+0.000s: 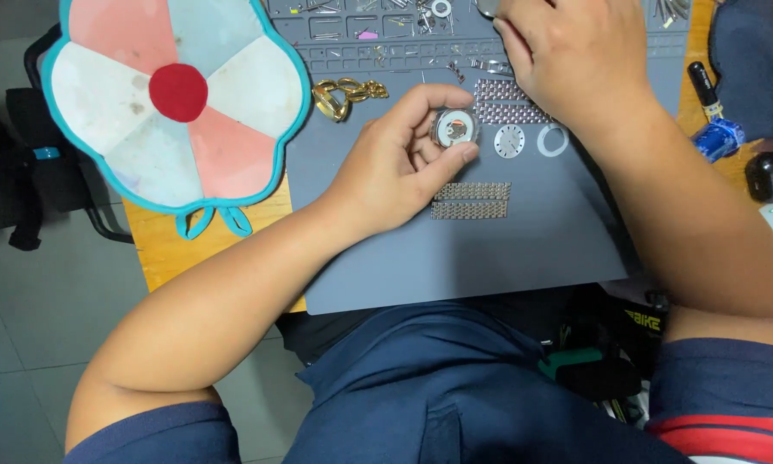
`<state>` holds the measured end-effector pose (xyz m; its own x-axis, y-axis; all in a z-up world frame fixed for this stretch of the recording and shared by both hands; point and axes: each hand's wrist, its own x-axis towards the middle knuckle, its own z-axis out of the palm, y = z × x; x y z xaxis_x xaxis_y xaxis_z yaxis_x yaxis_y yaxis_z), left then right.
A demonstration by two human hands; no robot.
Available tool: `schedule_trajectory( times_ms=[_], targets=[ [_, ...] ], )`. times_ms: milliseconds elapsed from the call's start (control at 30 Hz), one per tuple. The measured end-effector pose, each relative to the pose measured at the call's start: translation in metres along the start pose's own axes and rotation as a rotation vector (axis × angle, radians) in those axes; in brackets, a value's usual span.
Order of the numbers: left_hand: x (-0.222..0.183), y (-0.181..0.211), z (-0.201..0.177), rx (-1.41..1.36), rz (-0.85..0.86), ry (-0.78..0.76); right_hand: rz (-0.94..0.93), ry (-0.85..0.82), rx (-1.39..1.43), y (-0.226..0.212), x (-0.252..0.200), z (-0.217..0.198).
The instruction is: Using a prying tool to open the back covers of various watch cases and inspecting internal components on a repair mat.
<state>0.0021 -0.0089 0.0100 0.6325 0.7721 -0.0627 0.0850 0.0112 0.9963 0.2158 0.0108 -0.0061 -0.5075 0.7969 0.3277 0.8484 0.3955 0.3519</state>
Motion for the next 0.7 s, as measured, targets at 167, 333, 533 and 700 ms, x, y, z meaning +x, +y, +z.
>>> schedule_trajectory(
  times_ms=[167, 333, 533, 700],
  targets=[
    [0.000, 0.000, 0.000, -0.061, -0.041, -0.021, 0.040, -0.041, 0.163, -0.002, 0.001, -0.015],
    [0.001, -0.004, 0.002, -0.186, -0.002, 0.013, 0.226, -0.054, 0.860, -0.013, 0.001, -0.071],
    [0.004, -0.006, 0.005, -0.392, -0.108, 0.086, 0.103, 0.258, 1.111, -0.001, -0.023, -0.056],
    [0.007, -0.009, 0.001, -0.486, -0.124, 0.066, 0.136, 0.299, 1.214, -0.005, -0.030, -0.047]
  ],
)
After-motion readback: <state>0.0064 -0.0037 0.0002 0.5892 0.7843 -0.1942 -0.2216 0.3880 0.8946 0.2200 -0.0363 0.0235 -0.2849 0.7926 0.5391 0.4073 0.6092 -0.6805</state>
